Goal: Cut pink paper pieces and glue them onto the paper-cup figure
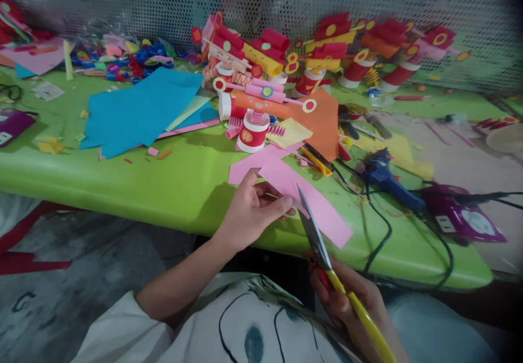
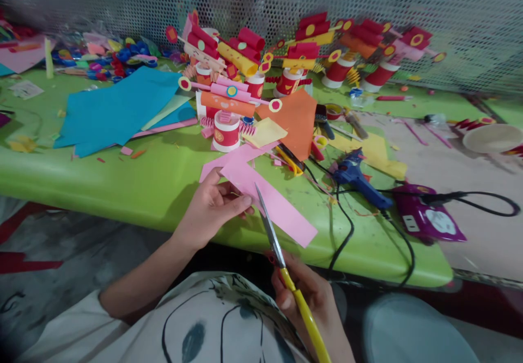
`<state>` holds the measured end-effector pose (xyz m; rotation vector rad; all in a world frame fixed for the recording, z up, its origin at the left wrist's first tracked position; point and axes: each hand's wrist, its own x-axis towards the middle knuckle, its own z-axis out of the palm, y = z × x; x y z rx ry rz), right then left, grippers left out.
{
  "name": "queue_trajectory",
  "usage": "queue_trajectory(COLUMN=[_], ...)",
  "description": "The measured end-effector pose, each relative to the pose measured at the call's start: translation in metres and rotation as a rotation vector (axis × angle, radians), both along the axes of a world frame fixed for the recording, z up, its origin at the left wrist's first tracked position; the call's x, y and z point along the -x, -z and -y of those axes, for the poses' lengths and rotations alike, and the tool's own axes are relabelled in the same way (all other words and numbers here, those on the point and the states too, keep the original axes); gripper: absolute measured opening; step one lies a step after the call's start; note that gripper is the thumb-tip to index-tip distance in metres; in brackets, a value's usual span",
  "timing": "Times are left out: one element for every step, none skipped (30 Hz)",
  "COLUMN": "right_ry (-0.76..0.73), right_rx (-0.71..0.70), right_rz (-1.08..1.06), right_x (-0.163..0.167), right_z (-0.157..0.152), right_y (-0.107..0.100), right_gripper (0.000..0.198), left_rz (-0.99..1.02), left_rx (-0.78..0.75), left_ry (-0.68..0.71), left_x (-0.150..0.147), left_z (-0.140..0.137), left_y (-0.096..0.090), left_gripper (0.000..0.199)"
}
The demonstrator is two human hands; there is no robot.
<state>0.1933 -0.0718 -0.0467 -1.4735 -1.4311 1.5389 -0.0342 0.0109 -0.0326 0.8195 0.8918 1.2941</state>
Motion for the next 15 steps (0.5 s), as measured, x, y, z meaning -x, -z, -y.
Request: queue_trajectory(right_ry=[0.015,0.042,0.066,0.078,0.080,0.072,0.064,0.062,0.069,0.084,0.101,0.108,0.111,0.104,0.093], right_rx=[0.004,0.010,0.016,0.019,0.017,0.012,0.004,-0.004,-0.009,-0.013,-0.015,-0.018,-0.021,-0.026,-0.031], right_rz=[-0.007,-0.013,-0.018,-0.020,-0.019,-0.016,-0.010,-0.005,-0.002,0.000,0.001,-0.001,-0.004,-0.010,-0.016], right_x=[0.0000,0.0004,0.0012,0.0022,0.0033,0.0044,0.0055,0.0066,0.0074,0.0080,0.0080,0.0076,0.0066,0.0052,0.0037], right_z=[0.0002,0.0005,0.0007,0.0008,0.0008,0.0007,0.0006,0.0005,0.0005,0.0006,0.0007,0.0008,0.0008,0.0007,0.0007], right_y=[0.0004,0.0004,0.0002,-0.0004,-0.0013,-0.0024,-0.0036,-0.0047,-0.0055,-0.0057,-0.0053,-0.0042,-0.0025,-0.0004,0.0017], right_gripper=[0.068,0.068,0.067,0.067,0.068,0.068,0.068,0.068,0.068,0.068,0.068,0.068,0.067,0.067,0.067], left_rz=[0.000,0.003,0.008,0.013,0.017,0.020,0.021,0.022,0.023,0.023,0.023,0.024,0.024,0.025,0.027], left_rx=[0.000,0.002,0.003,0.005,0.008,0.011,0.014,0.018,0.022,0.027,0.033,0.037,0.042,0.044,0.045], left_ry=[-0.001,-0.004,-0.006,-0.007,-0.006,-0.004,-0.001,0.000,-0.001,-0.002,-0.004,-0.006,-0.008,-0.009,-0.010], left_x=[0.0000,0.0000,-0.0001,-0.0001,0.0000,0.0000,0.0001,0.0002,0.0003,0.0004,0.0006,0.0006,0.0007,0.0006,0.0004], left_z=[0.0001,0.0002,0.0004,0.0006,0.0009,0.0011,0.0012,0.0013,0.0013,0.0012,0.0011,0.0009,0.0008,0.0007,0.0007], left_y=[-0.0001,-0.0002,-0.0004,-0.0006,-0.0009,-0.0011,-0.0012,-0.0013,-0.0012,-0.0010,-0.0008,-0.0004,-0.0001,0.0002,0.0005], left_gripper=[0.056,0.057,0.057,0.058,0.059,0.060,0.060,0.060,0.060,0.060,0.059,0.059,0.059,0.059,0.059])
